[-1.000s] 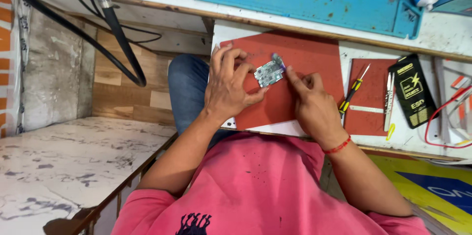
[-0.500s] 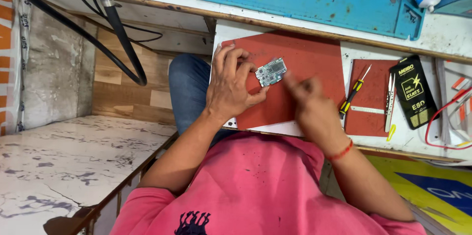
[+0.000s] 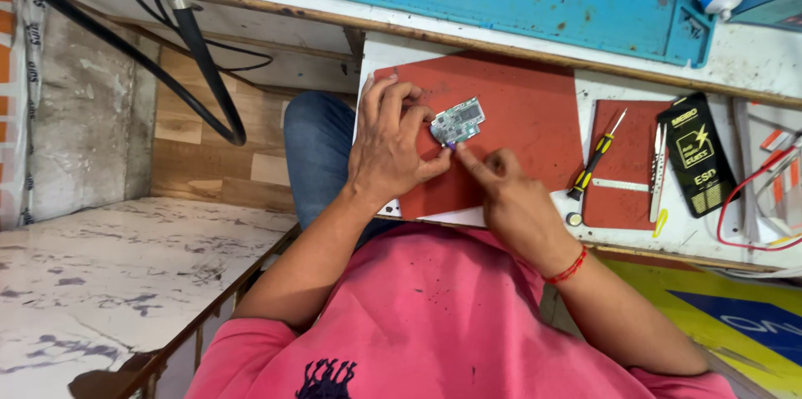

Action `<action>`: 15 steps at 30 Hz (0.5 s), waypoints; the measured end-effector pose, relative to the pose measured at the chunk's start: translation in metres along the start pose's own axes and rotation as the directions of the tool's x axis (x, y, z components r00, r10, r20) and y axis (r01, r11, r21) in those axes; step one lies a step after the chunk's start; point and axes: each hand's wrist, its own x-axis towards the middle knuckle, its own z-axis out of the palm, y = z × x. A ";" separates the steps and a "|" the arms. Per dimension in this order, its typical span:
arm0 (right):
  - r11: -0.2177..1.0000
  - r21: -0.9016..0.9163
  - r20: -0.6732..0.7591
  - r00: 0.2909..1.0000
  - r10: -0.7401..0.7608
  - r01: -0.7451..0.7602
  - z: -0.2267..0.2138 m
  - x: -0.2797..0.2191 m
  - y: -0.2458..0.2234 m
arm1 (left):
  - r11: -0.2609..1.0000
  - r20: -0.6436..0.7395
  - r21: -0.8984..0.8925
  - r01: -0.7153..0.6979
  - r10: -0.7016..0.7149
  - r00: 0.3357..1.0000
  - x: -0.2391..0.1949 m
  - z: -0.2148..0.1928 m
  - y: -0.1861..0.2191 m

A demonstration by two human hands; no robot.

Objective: The person uses a hot air gun to heat a small circuit board on a red mat, then uses a small brush to clean the board's surface. The person works at a cluttered electronics repair bench with various tools and components visible.

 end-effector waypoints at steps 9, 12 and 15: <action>0.994 -0.019 -0.004 0.994 0.111 -0.111 -0.002 0.001 -0.002 | 0.999 0.017 -0.039 0.004 -0.003 1.000 0.001 0.007 -0.007; 1.000 -0.006 -0.072 0.997 -0.016 0.016 0.001 -0.012 0.000 | 1.000 0.018 -0.012 0.006 -0.006 1.000 -0.005 0.004 0.004; 0.999 0.020 0.008 0.999 0.037 -0.037 -0.005 -0.001 -0.012 | 0.999 -0.017 0.004 -0.040 0.040 0.999 0.019 -0.017 0.013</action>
